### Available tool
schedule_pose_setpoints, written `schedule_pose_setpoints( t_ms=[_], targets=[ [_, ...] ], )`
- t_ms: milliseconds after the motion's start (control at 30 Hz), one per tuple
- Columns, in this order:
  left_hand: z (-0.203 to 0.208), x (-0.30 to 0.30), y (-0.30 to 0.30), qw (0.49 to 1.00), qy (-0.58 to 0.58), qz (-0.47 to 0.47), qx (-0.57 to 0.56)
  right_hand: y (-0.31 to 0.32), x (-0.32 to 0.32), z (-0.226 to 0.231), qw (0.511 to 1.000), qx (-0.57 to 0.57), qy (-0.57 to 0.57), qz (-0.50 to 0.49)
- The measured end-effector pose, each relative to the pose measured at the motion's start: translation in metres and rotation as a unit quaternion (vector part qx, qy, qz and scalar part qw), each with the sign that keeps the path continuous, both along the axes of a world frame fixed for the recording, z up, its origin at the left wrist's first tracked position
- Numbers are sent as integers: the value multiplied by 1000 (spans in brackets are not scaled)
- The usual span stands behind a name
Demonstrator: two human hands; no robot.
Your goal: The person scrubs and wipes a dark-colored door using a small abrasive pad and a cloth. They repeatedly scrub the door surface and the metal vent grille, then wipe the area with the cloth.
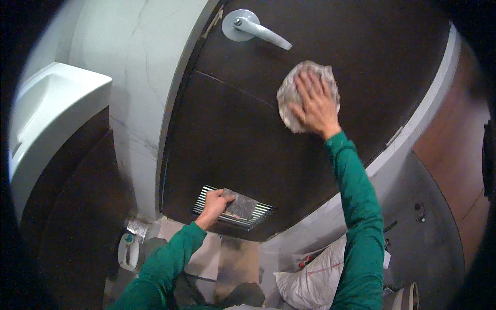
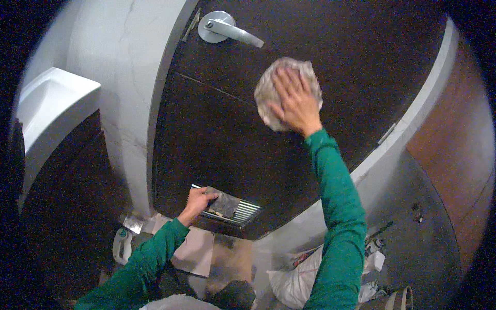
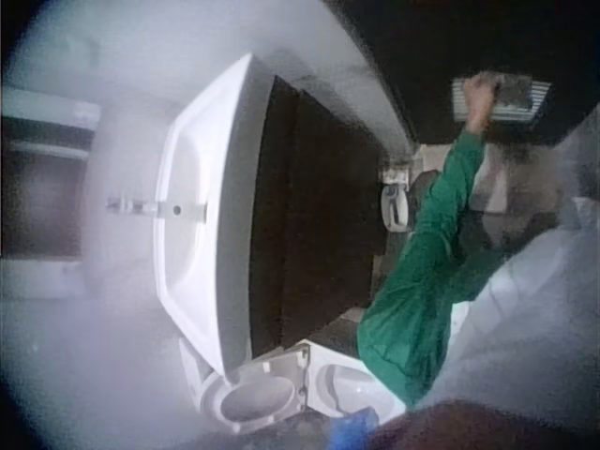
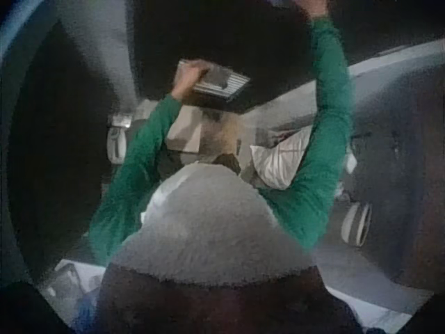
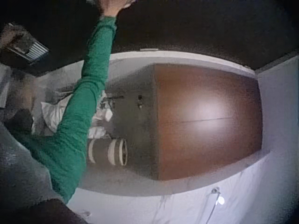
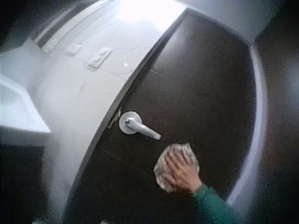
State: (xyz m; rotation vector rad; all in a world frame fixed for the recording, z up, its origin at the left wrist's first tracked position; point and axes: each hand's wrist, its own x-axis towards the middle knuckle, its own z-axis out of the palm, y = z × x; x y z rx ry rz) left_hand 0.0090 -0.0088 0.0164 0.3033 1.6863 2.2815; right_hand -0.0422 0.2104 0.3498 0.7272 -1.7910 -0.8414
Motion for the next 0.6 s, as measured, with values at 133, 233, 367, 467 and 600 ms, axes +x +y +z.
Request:
schedule_pose_setpoints(
  t_ms=[133,233,367,467,600],
  targets=[
    [-4,-3,6,1000,18,11,-5,-28,-36,143,954,85,249,-143],
    [-7,-9,8,999,25,26,-36,-43,-56,164,968,-114,222,15],
    [-10,-7,5,999,39,16,-2,-35,-44,43,974,-155,164,-33],
    [-9,0,-2,999,33,16,-15,-21,-32,19,992,-85,94,-10],
    [-9,-1,-5,999,17,16,-42,-30,-47,142,987,-29,157,-8]
  ],
)
